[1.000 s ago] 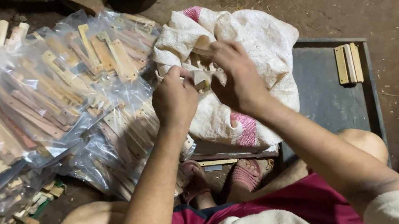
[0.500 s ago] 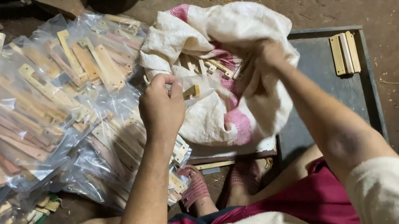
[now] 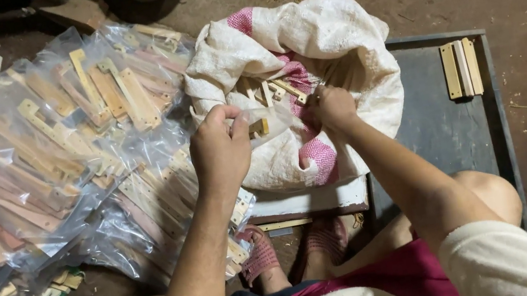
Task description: The person picks up wooden slats, places them into plastic bags, and organizes the bags on a tray.
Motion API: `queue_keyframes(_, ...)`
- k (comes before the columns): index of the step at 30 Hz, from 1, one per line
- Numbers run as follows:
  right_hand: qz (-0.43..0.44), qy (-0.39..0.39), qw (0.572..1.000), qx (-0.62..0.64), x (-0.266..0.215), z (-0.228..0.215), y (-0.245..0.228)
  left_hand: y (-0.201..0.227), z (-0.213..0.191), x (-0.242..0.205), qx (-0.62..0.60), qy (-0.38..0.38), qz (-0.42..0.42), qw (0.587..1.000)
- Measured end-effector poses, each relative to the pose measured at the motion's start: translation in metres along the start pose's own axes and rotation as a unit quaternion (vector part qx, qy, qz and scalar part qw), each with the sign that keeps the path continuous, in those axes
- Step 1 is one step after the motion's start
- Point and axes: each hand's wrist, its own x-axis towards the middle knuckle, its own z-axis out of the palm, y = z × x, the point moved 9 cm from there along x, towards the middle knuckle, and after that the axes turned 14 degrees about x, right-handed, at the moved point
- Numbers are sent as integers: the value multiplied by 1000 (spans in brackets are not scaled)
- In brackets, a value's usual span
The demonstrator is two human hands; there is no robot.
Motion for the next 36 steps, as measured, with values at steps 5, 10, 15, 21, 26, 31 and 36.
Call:
queue_keyframes(5,123,-25,989,78,-10,0,20,-4,-1,-6,-5,-1,-8,1000)
queue_keyframes(10,118,7,989,85,-36,-27,-4,-9,0,-5,-8,-6,-9,1000)
queue_keyframes(15,-115,-12,985,130,-124,-69,-75,-4,-2,-6,-12,-2,3,1000)
queue_keyframes(21,-143,315,935,77,-158,-218,-48,-5,7,-9,2,5,13,1000)
queue_keyframes(26,-225,306,880,285,-221,-353,-66,6,-3,-11,-15,68,86,994)
queue_keyframes(31,-291,233,842,391,-252,-376,-119,6,-3,-11,-16,57,90,994)
queue_keyframes(36,-375,147,891,209,-255,-342,-218,7,-3,-14,-24,39,81,996)
